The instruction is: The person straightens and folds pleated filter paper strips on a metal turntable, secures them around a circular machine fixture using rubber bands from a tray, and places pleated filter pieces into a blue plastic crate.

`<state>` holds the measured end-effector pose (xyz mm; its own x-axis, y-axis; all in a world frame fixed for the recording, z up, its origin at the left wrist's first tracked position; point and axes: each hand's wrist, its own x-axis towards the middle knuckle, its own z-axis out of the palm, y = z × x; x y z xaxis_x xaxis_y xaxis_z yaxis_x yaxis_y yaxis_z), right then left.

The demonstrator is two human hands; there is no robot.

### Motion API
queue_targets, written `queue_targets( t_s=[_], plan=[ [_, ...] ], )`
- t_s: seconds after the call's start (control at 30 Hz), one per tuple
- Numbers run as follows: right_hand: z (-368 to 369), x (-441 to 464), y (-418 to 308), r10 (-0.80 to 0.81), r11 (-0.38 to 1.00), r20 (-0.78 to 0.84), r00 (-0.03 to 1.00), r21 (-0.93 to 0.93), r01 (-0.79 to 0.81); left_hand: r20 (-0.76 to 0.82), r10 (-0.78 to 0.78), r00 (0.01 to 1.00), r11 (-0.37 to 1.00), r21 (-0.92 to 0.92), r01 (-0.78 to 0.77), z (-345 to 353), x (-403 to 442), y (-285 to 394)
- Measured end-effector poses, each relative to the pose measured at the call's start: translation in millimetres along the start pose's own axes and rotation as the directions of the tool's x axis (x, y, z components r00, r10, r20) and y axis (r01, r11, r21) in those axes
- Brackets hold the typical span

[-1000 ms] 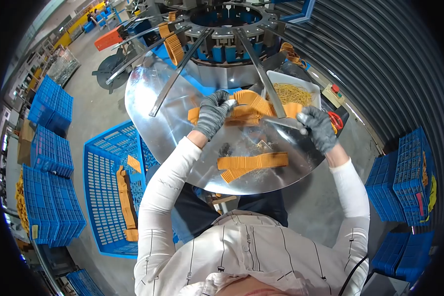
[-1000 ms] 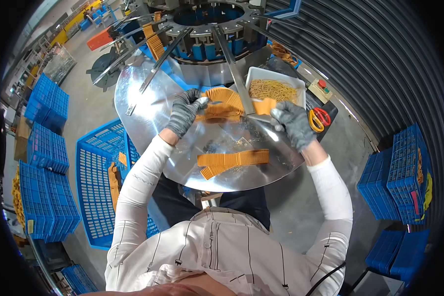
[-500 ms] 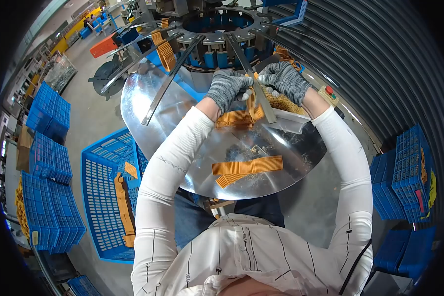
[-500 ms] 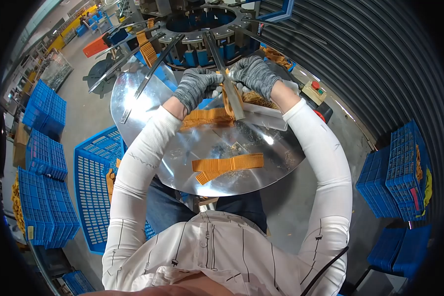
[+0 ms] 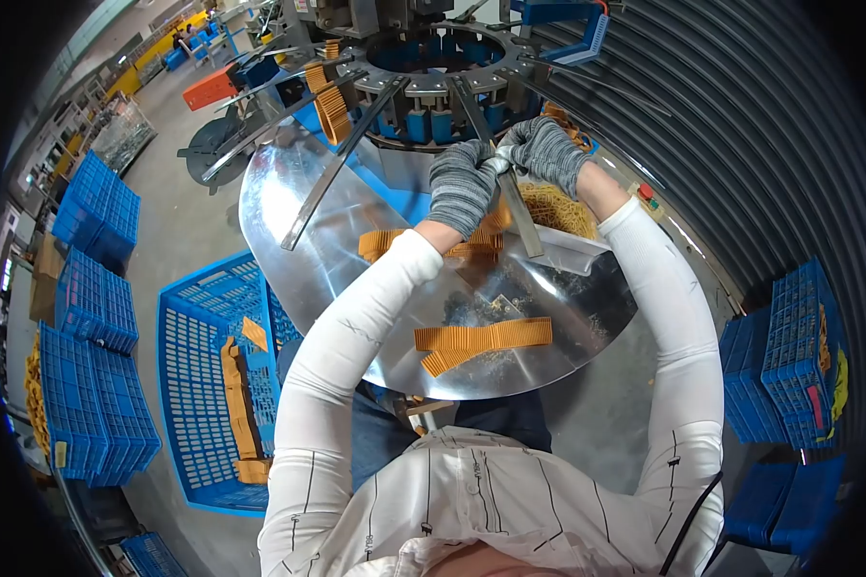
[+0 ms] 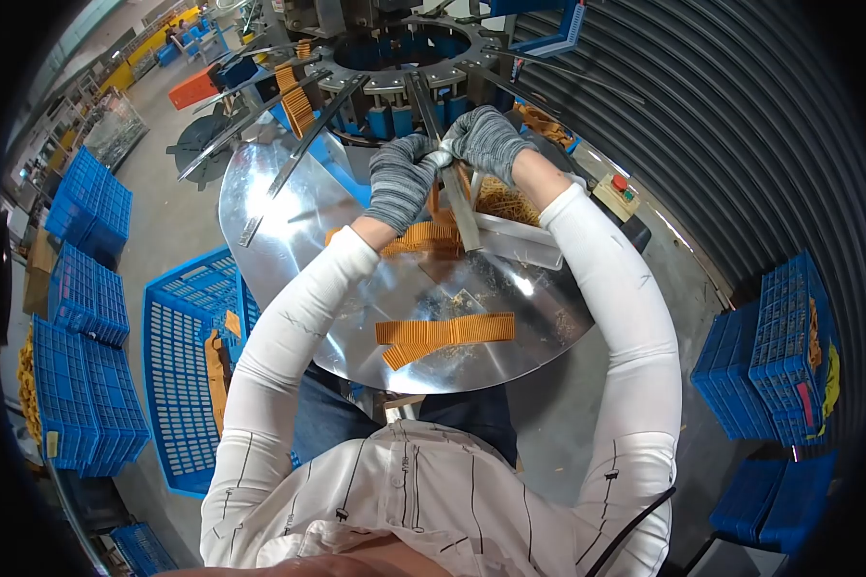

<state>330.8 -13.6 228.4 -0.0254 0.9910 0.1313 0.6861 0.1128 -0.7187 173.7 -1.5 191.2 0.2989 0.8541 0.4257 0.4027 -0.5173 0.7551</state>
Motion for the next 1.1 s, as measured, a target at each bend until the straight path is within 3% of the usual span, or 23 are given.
queue_targets(
  t_s=[0.13,0.17,0.2,0.27,0.37,0.4,0.43,0.5,0.6,0.7,0.77,0.8,0.83,0.87,0.9,0.97,1.03,1.1],
  plan=[
    [0.4,11.3,-26.8,0.278,0.915,0.215,0.936,0.238,-0.326,-0.194,0.168,0.967,0.980,0.142,-0.141,-1.4,-1.2,-11.9],
    [6.1,13.8,-40.2,0.110,0.993,0.180,0.977,0.012,-0.114,-0.136,0.108,0.985,0.991,0.099,-0.094,-10.5,0.1,-18.1],
    [16.0,22.2,-48.2,0.100,0.994,0.206,0.973,-0.070,-0.088,-0.106,0.166,0.980,0.981,0.118,-0.153,-24.7,-3.5,-25.8],
    [36.6,45.0,-65.1,0.074,0.975,0.258,0.963,-0.223,-0.015,-0.031,0.012,0.999,0.993,-0.117,-0.016,-51.0,-8.6,-42.5],
    [63.9,69.5,-90.7,0.205,0.973,0.334,0.920,-0.172,-0.154,-0.027,-0.106,0.994,0.981,-0.168,0.100,-94.6,-8.4,-67.1],
    [72.8,74.7,-104.1,0.122,0.941,0.351,0.928,-0.339,0.004,-0.029,-0.134,0.991,0.952,-0.283,0.120,-108.2,-9.9,-76.7],
    [81.7,81.1,-118.6,0.043,0.858,0.377,0.925,-0.488,0.159,-0.026,-0.158,0.987,0.909,-0.395,0.135,-120.7,-11.0,-87.9],
    [99.0,93.8,-140.3,0.004,0.723,0.386,0.922,-0.638,0.264,-0.024,-0.282,0.959,0.806,-0.548,0.223,-147.4,-16.2,-101.2],
    [124.5,119.4,-153.2,-0.038,0.575,0.402,0.915,-0.740,0.349,-0.165,-0.453,0.876,0.828,-0.442,0.345,-167.9,-36.3,-150.7],
    [135.6,135.8,-150.7,-0.101,0.339,0.514,0.852,-0.787,0.515,-0.215,-0.428,0.878,0.851,-0.424,0.310,-158.8,-81.1,-210.0],
    [135.4,137.7,-137.8,-0.208,0.240,0.562,0.801,-0.764,0.599,-0.134,-0.528,0.839,0.771,-0.489,0.408,-155.3,-107.9,-220.7],
    [124.3,130.4,-139.4,-0.217,-0.029,0.689,0.692,-0.713,0.701,-0.087,-0.576,0.813,0.723,-0.518,0.457,-152.4,-116.7,-223.7],
    [124.2,131.8,-141.2,-0.023,0.683,0.484,0.875,-0.631,0.367,-0.060,-0.595,0.801,0.716,-0.492,0.495,-147.1,-123.8,-237.6],
    [125.0,134.3,-141.1,0.313,0.946,0.393,0.865,-0.208,-0.248,-0.046,-0.600,0.798,0.708,-0.495,0.504,-142.7,-126.9,-241.6],
    [123.2,133.7,-137.8,0.307,0.950,0.382,0.872,-0.064,-0.306,-0.035,-0.602,0.798,0.702,-0.498,0.509,-138.4,-127.3,-244.8],
    [127.3,141.7,-123.9,0.142,0.986,0.311,0.940,-0.132,-0.106,-0.005,-0.605,0.796,0.702,-0.475,0.531,-129.6,-121.5,-249.8],
    [124.3,152.8,-113.1,0.067,0.970,0.215,0.974,-0.242,-0.013,0.036,-0.613,0.789,0.709,-0.416,0.569,-120.1,-113.7,-253.2],
    [122.0,169.7,-99.8,0.010,0.934,0.134,0.991,-0.356,0.038,-0.122,-0.367,0.922,0.930,-0.057,0.362,-105.1,-112.1,-266.5]
  ],
)
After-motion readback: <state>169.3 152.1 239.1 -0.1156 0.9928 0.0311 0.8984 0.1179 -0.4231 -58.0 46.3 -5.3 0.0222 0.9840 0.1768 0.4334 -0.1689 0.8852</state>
